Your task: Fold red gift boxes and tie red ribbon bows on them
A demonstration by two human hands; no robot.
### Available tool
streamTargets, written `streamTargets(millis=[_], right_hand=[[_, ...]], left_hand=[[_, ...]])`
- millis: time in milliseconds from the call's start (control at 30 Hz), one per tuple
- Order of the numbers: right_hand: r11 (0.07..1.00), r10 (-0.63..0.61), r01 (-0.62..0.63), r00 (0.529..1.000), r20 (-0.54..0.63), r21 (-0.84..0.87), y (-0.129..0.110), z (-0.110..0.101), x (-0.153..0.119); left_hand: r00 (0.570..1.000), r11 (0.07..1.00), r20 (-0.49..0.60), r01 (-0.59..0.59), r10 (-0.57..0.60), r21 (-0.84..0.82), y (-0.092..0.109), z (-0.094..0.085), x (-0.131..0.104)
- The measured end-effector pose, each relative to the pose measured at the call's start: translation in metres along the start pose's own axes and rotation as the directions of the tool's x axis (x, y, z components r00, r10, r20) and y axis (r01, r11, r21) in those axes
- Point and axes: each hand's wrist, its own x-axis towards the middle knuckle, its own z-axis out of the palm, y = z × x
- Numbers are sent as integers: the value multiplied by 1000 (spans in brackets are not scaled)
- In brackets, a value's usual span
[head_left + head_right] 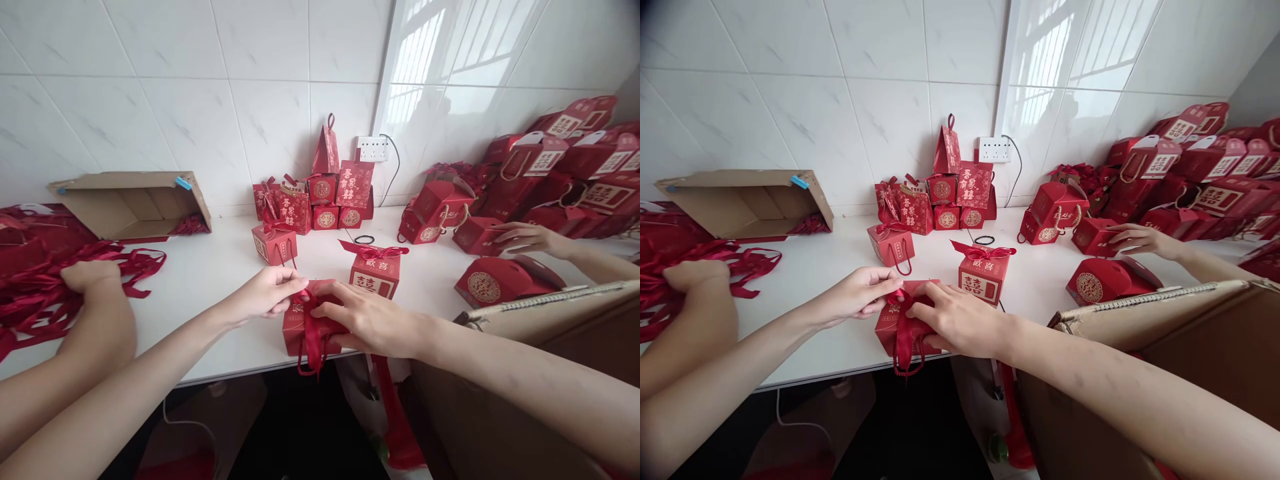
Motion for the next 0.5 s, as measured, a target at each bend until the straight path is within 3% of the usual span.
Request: streamTargets(millis=[133, 333, 500], right_hand=[[1000, -3, 3, 1000, -8, -12, 1, 1, 0], [1000, 8, -8, 1000, 11, 0, 0, -1, 0], [1000, 13, -13, 1000, 22, -18, -1, -2, 1]], left_hand=[[999, 999, 17, 43, -42, -29, 2, -1, -1], [998, 997, -61, 20, -15, 76, -2, -3, -2], [999, 992, 0, 32, -33, 123, -6, -9, -4]])
